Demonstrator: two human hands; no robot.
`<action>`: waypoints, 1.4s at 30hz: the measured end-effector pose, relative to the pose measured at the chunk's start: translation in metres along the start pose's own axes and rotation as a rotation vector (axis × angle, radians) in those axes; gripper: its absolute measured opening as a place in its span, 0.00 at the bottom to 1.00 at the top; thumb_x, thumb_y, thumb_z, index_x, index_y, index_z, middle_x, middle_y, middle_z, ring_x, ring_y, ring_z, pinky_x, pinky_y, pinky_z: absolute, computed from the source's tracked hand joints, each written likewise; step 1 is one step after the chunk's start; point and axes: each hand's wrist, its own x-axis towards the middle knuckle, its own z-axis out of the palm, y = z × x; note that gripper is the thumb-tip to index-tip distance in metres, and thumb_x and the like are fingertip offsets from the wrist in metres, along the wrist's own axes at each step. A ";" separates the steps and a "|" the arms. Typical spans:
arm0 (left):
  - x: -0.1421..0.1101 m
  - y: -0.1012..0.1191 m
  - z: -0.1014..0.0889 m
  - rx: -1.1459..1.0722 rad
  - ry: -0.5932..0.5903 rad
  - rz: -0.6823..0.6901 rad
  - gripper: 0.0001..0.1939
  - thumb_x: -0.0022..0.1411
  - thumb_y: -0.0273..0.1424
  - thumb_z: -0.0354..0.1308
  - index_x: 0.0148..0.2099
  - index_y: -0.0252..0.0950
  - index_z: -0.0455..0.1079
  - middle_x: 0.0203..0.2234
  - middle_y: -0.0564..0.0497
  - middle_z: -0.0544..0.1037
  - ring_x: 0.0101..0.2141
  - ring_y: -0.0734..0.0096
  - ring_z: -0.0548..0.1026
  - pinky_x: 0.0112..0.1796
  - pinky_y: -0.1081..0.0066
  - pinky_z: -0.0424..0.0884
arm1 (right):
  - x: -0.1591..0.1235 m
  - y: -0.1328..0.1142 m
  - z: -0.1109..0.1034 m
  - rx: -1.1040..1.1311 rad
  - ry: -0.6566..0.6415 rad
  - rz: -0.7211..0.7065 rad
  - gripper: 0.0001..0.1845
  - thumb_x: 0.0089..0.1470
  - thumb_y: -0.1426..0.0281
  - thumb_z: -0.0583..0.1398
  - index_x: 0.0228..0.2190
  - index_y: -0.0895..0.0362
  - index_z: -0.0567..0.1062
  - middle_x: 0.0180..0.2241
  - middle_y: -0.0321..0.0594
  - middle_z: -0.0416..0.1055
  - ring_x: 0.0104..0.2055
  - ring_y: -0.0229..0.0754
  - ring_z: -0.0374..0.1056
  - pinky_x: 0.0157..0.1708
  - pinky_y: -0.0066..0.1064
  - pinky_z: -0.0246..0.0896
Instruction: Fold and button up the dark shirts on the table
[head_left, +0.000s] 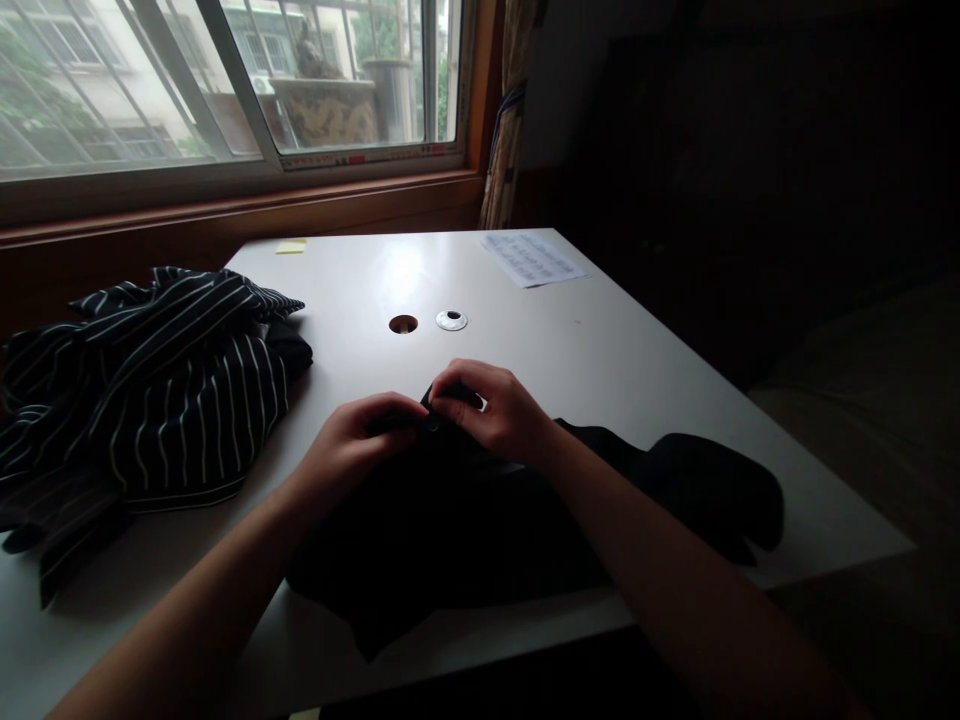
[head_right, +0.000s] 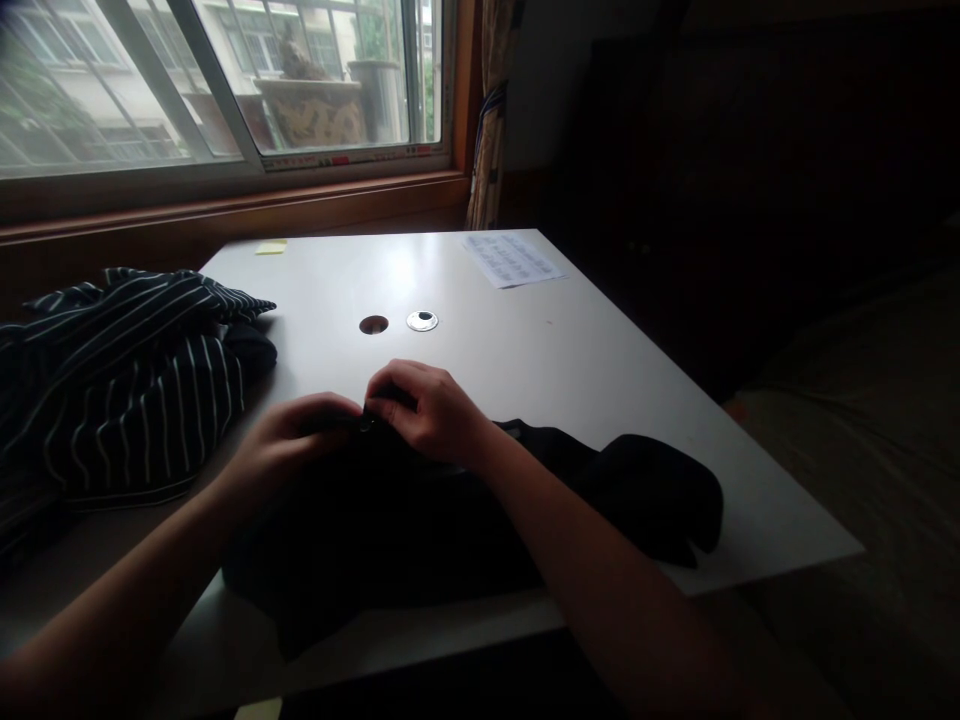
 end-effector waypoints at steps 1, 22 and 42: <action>0.000 0.000 0.000 0.000 -0.003 -0.007 0.10 0.53 0.32 0.67 0.39 0.37 0.80 0.35 0.49 0.83 0.39 0.58 0.77 0.43 0.65 0.71 | 0.000 0.000 0.001 -0.002 0.009 -0.003 0.02 0.59 0.70 0.60 0.35 0.55 0.74 0.34 0.38 0.72 0.34 0.39 0.65 0.36 0.32 0.60; 0.007 -0.001 -0.013 0.131 -0.204 -0.005 0.09 0.60 0.38 0.65 0.37 0.38 0.79 0.38 0.47 0.78 0.42 0.58 0.74 0.44 0.67 0.68 | -0.002 0.002 0.009 0.020 0.008 -0.104 0.03 0.57 0.70 0.65 0.35 0.54 0.75 0.33 0.36 0.69 0.33 0.37 0.65 0.36 0.31 0.62; 0.004 -0.009 -0.013 -0.220 -0.433 -0.443 0.14 0.56 0.36 0.68 0.41 0.33 0.76 0.31 0.51 0.78 0.31 0.71 0.74 0.33 0.75 0.67 | -0.003 0.007 0.023 0.103 0.048 -0.149 0.07 0.58 0.78 0.61 0.35 0.55 0.75 0.37 0.38 0.71 0.39 0.39 0.70 0.43 0.33 0.68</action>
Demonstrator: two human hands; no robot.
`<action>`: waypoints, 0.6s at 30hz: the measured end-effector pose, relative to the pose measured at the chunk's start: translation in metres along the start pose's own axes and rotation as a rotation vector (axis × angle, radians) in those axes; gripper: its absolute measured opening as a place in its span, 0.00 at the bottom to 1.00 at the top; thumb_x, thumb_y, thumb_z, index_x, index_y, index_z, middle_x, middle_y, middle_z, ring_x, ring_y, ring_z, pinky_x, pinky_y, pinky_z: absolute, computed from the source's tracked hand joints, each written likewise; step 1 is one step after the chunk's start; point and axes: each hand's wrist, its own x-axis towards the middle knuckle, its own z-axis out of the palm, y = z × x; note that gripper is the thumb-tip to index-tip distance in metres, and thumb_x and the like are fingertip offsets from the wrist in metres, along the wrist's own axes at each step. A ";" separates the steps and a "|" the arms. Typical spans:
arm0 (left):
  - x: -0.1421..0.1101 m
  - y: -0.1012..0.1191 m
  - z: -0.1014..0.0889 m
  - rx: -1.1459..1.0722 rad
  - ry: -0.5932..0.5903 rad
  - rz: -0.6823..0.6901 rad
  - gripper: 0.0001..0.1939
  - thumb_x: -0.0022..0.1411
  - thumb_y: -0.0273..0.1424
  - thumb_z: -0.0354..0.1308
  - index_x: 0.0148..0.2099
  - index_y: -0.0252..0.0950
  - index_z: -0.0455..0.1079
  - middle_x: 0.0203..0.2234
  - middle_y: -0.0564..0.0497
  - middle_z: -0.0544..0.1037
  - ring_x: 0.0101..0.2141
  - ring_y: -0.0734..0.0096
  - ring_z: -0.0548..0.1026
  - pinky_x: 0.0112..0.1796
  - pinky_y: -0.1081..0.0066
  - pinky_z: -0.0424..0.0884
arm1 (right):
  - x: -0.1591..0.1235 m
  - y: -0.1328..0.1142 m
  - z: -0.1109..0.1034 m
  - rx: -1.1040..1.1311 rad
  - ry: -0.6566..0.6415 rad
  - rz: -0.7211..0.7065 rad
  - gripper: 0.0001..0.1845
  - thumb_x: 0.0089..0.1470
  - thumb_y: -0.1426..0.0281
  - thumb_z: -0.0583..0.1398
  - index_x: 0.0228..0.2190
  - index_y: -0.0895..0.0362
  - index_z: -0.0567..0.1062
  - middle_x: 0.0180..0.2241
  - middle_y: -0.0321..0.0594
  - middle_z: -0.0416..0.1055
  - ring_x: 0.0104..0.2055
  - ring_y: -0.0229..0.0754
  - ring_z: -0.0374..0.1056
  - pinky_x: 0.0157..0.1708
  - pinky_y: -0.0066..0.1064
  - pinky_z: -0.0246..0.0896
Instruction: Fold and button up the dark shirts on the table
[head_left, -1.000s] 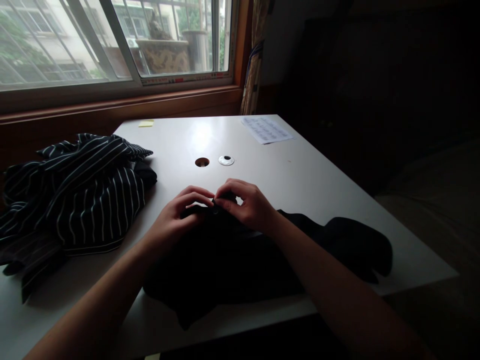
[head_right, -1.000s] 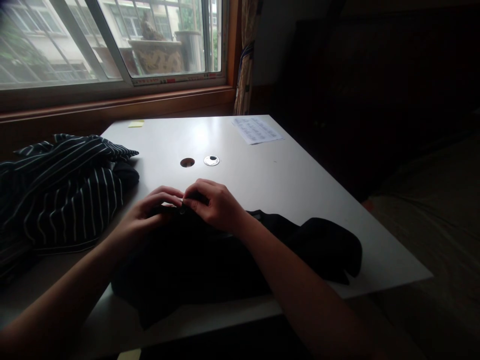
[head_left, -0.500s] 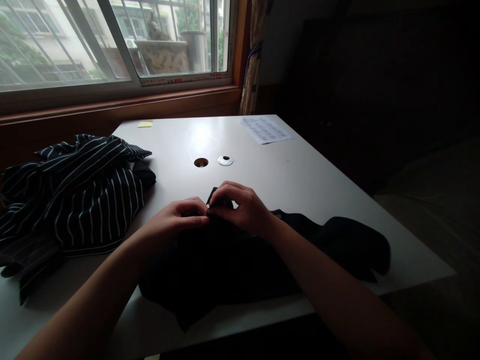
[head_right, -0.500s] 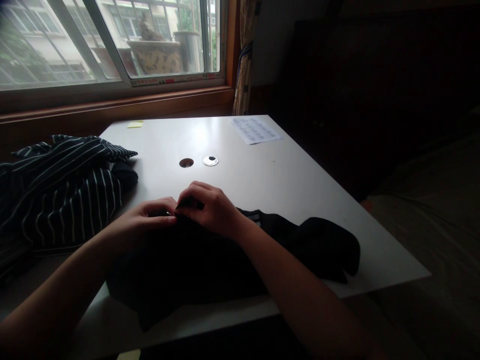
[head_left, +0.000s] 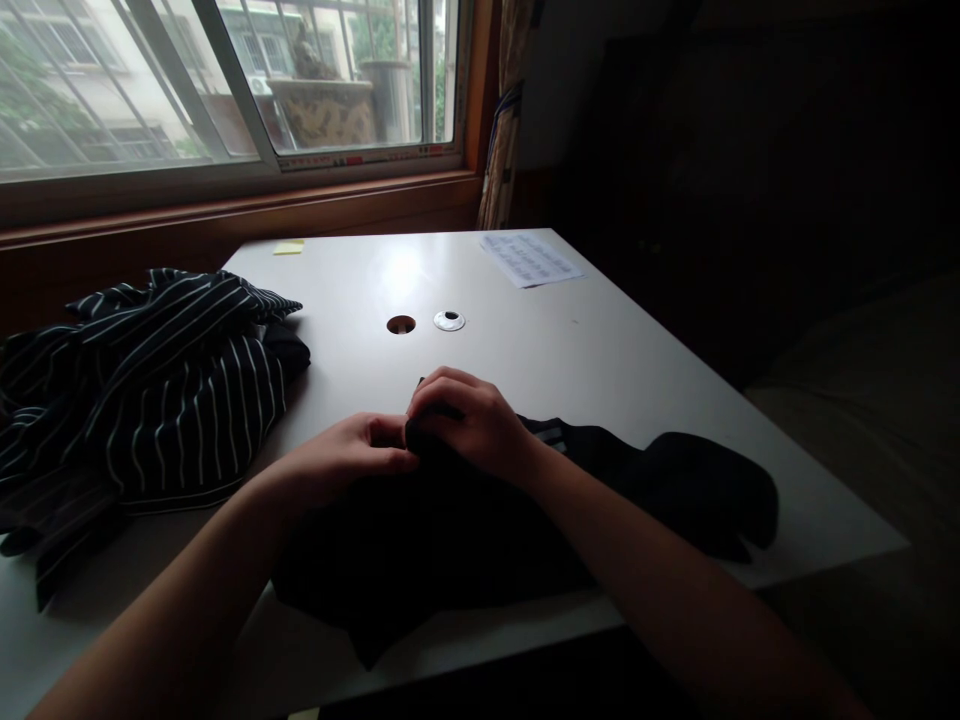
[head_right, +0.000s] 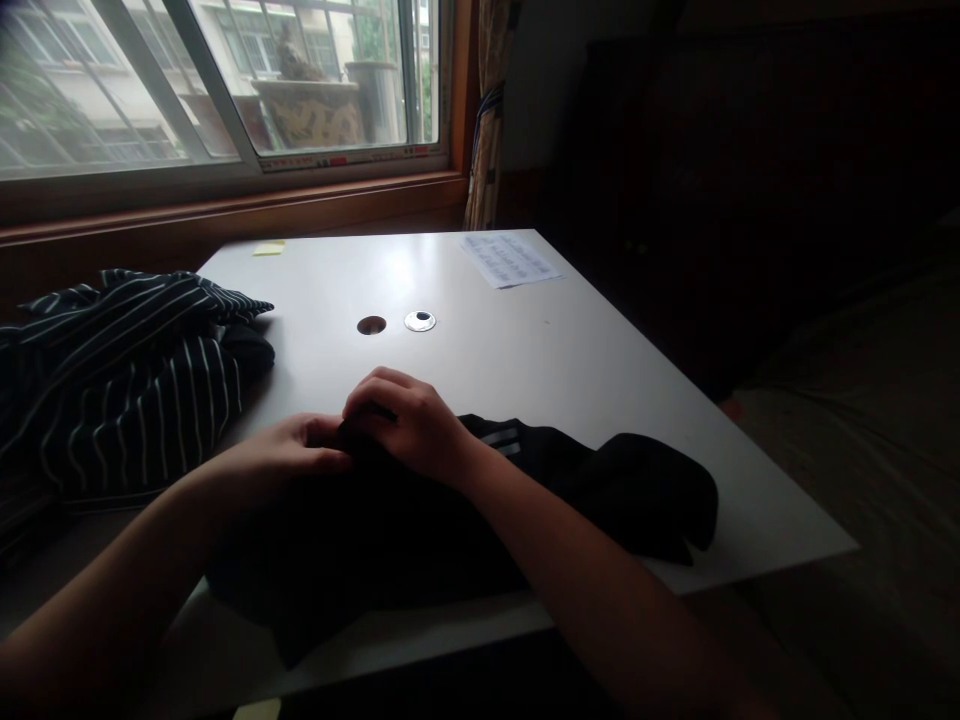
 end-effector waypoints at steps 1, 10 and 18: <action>0.001 -0.001 0.001 -0.028 0.004 -0.010 0.13 0.56 0.36 0.68 0.41 0.34 0.76 0.30 0.52 0.77 0.30 0.72 0.73 0.32 0.76 0.67 | 0.000 0.000 0.000 -0.002 0.004 0.004 0.07 0.58 0.79 0.61 0.35 0.55 0.75 0.37 0.38 0.71 0.39 0.39 0.70 0.43 0.33 0.68; 0.004 -0.006 -0.003 -0.078 0.102 0.083 0.12 0.58 0.36 0.67 0.41 0.34 0.76 0.29 0.51 0.76 0.29 0.72 0.73 0.31 0.74 0.67 | 0.002 0.003 -0.003 -0.037 0.103 0.066 0.09 0.55 0.79 0.61 0.35 0.54 0.76 0.37 0.37 0.71 0.39 0.39 0.69 0.41 0.32 0.67; 0.000 -0.005 -0.012 0.008 0.035 0.030 0.12 0.58 0.36 0.67 0.40 0.33 0.74 0.29 0.52 0.74 0.29 0.73 0.72 0.32 0.74 0.67 | 0.001 0.001 -0.001 -0.056 0.098 0.063 0.11 0.54 0.81 0.60 0.35 0.54 0.76 0.36 0.36 0.71 0.39 0.39 0.69 0.42 0.33 0.67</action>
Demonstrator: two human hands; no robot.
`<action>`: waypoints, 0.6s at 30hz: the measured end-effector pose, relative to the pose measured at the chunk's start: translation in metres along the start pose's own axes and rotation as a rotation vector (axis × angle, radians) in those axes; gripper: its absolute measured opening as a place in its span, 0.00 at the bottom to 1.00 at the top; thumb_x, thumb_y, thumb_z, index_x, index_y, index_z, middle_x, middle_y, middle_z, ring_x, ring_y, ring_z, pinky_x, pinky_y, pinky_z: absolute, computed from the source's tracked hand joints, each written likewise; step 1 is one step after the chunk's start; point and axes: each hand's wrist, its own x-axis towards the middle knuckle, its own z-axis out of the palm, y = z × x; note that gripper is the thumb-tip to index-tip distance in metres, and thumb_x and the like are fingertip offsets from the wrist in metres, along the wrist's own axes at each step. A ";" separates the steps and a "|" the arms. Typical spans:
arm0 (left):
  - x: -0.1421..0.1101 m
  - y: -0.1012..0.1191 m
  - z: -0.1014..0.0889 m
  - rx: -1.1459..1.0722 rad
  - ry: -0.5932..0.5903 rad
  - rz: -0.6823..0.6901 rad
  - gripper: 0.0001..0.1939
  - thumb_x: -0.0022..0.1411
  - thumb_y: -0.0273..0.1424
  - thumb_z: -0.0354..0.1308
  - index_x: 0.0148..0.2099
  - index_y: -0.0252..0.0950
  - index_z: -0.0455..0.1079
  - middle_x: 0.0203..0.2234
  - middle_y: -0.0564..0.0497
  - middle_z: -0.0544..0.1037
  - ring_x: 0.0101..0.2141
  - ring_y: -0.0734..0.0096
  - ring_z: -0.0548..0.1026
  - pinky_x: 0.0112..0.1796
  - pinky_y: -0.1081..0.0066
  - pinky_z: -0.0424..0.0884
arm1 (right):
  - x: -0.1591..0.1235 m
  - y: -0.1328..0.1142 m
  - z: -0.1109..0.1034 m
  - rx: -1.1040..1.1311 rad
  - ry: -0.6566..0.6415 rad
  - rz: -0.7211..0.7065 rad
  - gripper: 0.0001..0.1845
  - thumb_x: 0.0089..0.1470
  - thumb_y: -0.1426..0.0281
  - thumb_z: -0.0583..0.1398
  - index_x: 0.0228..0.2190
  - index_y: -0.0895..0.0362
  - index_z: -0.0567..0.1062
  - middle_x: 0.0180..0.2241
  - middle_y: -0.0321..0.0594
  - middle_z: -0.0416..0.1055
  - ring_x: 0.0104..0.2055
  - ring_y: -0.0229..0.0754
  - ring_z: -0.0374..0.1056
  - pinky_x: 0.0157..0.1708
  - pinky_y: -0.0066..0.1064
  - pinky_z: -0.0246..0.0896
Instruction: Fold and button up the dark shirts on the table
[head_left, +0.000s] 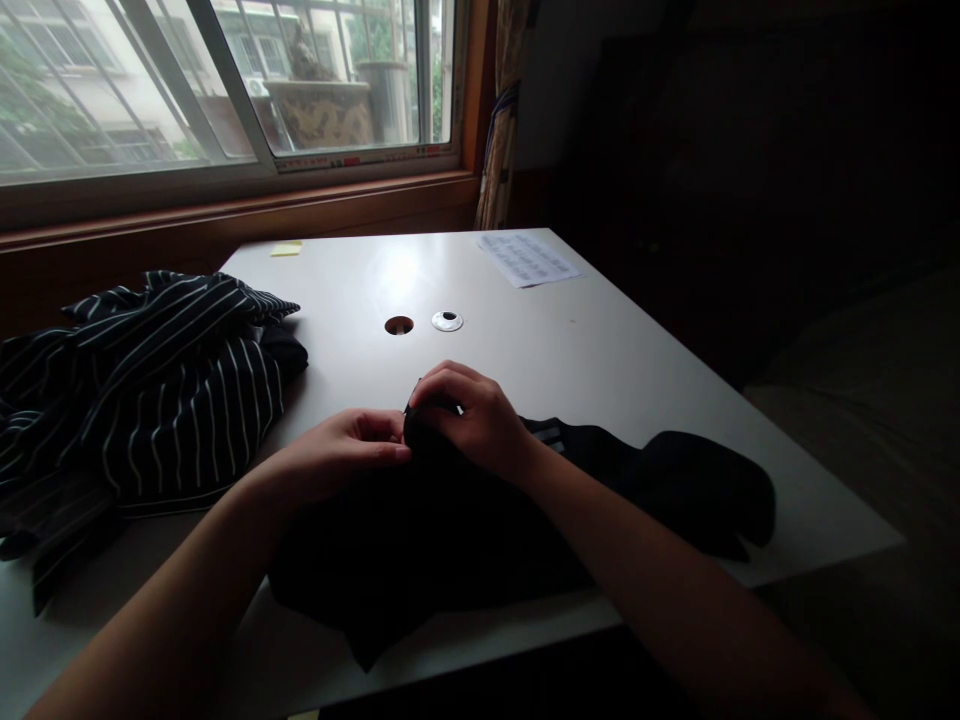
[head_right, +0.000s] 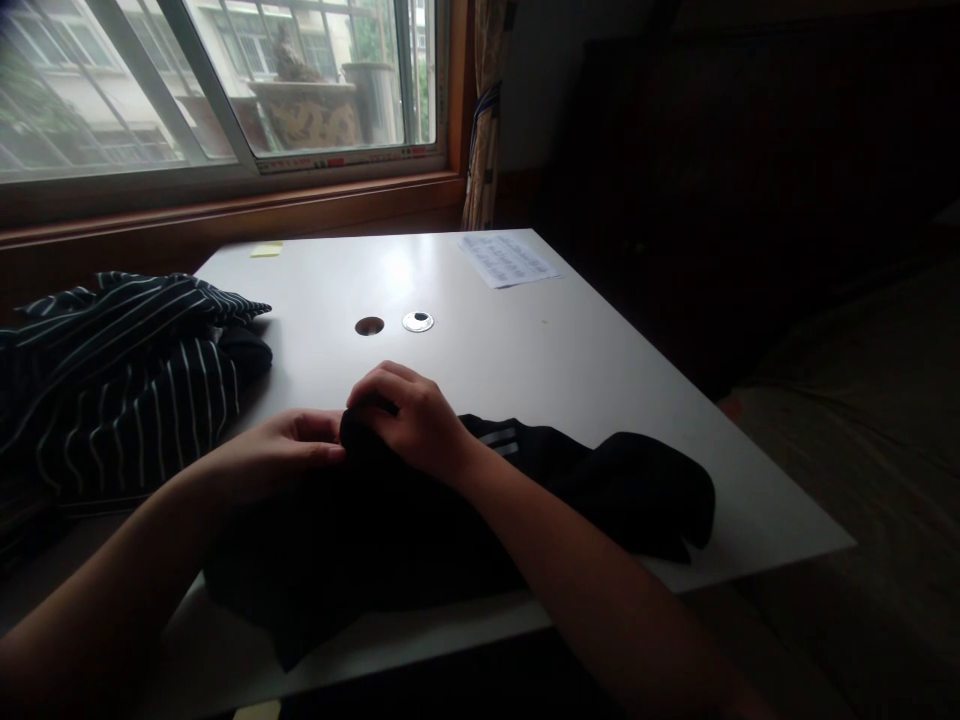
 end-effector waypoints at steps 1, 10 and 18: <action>0.000 0.000 0.001 0.003 -0.004 0.001 0.12 0.58 0.36 0.67 0.40 0.33 0.74 0.29 0.52 0.74 0.29 0.73 0.72 0.32 0.74 0.67 | 0.000 0.000 0.000 -0.002 -0.002 0.001 0.11 0.54 0.81 0.60 0.35 0.54 0.76 0.36 0.36 0.71 0.39 0.39 0.69 0.42 0.33 0.67; 0.004 -0.001 0.007 -0.097 0.052 0.019 0.14 0.55 0.36 0.69 0.40 0.33 0.75 0.30 0.50 0.77 0.30 0.69 0.75 0.33 0.72 0.69 | 0.001 0.001 -0.002 0.045 -0.003 -0.007 0.10 0.55 0.77 0.63 0.39 0.54 0.73 0.42 0.38 0.67 0.39 0.37 0.69 0.40 0.33 0.70; 0.006 0.001 0.007 -0.250 0.214 0.051 0.13 0.54 0.34 0.69 0.40 0.32 0.75 0.25 0.51 0.76 0.24 0.75 0.73 0.27 0.77 0.66 | 0.000 -0.004 -0.013 -0.061 -0.140 -0.193 0.07 0.56 0.72 0.65 0.38 0.53 0.76 0.40 0.40 0.67 0.41 0.41 0.69 0.42 0.37 0.72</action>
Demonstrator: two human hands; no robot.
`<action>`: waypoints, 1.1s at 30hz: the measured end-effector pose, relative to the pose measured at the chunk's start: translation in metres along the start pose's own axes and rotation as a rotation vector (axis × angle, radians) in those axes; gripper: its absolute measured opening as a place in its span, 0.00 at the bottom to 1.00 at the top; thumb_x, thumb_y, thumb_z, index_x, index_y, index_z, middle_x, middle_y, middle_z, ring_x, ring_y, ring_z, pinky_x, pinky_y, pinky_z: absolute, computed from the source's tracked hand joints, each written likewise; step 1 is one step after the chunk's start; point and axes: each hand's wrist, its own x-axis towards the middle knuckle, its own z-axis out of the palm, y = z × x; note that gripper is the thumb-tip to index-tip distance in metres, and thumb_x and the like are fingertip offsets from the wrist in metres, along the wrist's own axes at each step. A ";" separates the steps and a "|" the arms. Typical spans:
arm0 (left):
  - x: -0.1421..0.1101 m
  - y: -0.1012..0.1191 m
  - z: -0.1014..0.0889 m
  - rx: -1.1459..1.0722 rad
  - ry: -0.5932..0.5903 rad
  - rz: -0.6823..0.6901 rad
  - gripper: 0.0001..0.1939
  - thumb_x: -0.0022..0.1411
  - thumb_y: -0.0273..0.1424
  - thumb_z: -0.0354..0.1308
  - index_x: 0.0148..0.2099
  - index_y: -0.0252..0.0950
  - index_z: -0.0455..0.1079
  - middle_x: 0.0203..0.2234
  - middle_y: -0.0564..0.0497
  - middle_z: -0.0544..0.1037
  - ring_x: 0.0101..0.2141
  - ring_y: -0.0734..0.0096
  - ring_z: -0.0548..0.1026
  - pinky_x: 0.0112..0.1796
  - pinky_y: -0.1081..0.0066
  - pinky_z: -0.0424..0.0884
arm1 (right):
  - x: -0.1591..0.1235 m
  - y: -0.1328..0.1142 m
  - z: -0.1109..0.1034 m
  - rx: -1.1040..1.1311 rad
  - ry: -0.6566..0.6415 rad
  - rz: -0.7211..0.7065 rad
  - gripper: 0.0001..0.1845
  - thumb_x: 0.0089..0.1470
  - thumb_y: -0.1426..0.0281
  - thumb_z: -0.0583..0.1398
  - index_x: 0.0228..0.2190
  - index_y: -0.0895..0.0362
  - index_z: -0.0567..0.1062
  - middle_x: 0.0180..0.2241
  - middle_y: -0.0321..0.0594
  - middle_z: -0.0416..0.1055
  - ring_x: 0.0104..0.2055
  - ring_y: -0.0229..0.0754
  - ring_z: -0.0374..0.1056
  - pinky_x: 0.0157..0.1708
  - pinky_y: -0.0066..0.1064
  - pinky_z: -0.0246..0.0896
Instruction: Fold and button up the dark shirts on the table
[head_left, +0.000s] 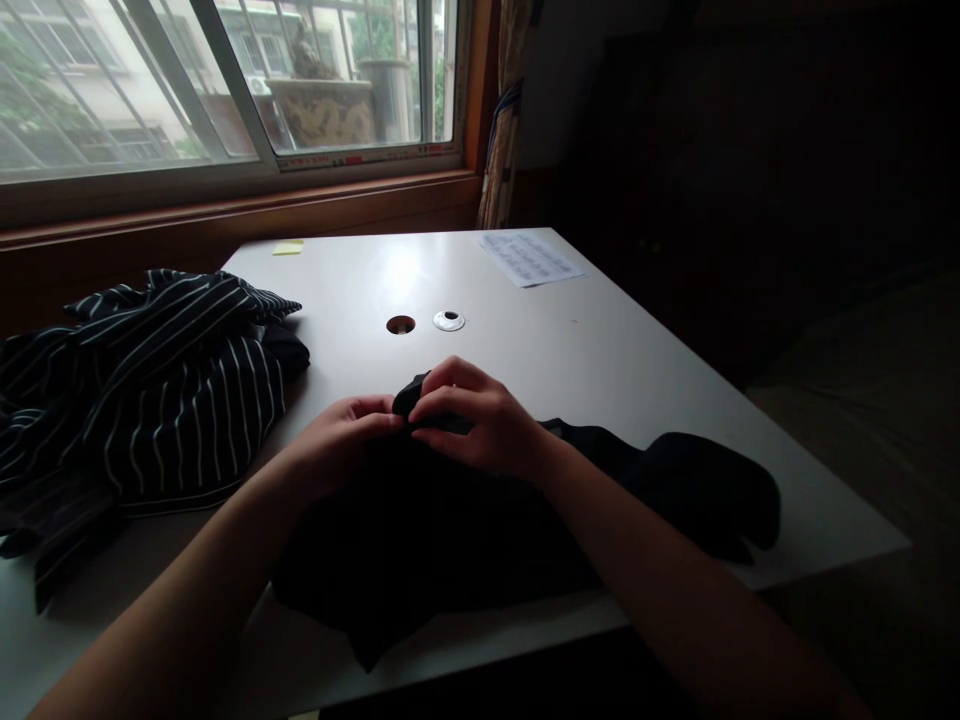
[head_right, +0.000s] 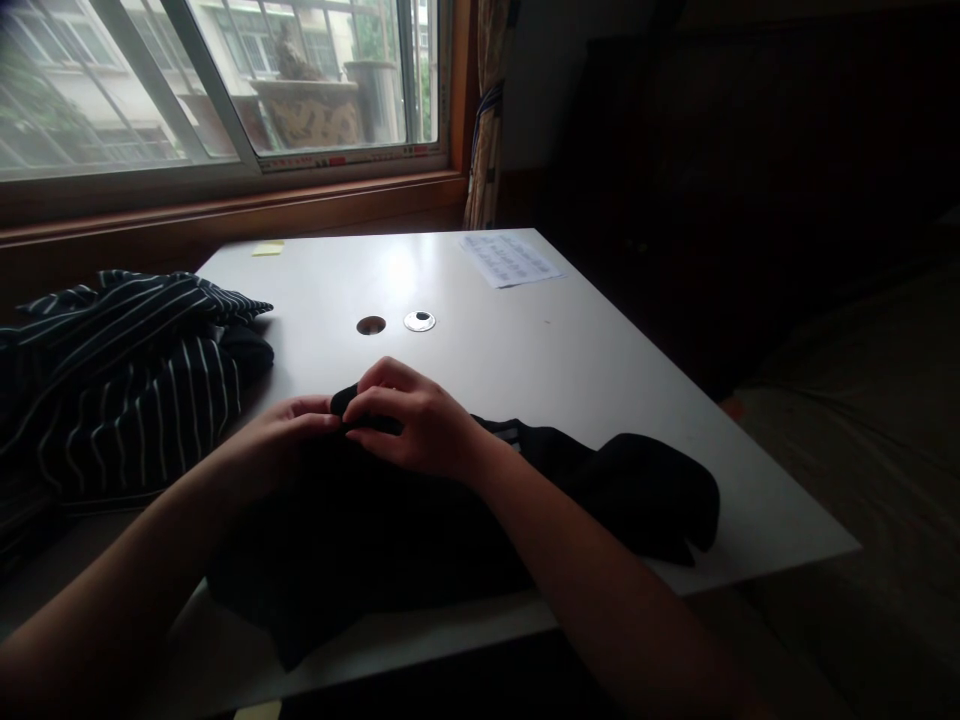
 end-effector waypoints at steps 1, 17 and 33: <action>0.000 0.001 0.001 -0.006 0.012 0.005 0.13 0.54 0.34 0.69 0.39 0.32 0.75 0.25 0.52 0.76 0.24 0.75 0.73 0.26 0.77 0.66 | 0.000 0.001 0.000 0.001 -0.028 -0.011 0.06 0.57 0.72 0.65 0.39 0.53 0.77 0.40 0.40 0.68 0.41 0.40 0.70 0.42 0.37 0.72; -0.005 0.003 0.003 -0.066 -0.064 -0.020 0.13 0.55 0.32 0.69 0.41 0.31 0.76 0.29 0.49 0.78 0.27 0.74 0.74 0.30 0.77 0.69 | -0.005 0.005 -0.004 -0.426 -0.119 -0.213 0.10 0.66 0.72 0.55 0.44 0.52 0.76 0.38 0.38 0.74 0.35 0.38 0.69 0.35 0.32 0.66; -0.010 0.009 0.015 0.518 0.095 0.392 0.10 0.61 0.37 0.62 0.36 0.34 0.73 0.30 0.52 0.72 0.32 0.69 0.69 0.34 0.72 0.65 | -0.006 0.010 0.000 -0.656 -0.192 -0.243 0.13 0.67 0.73 0.51 0.43 0.53 0.74 0.35 0.39 0.73 0.33 0.39 0.65 0.31 0.33 0.57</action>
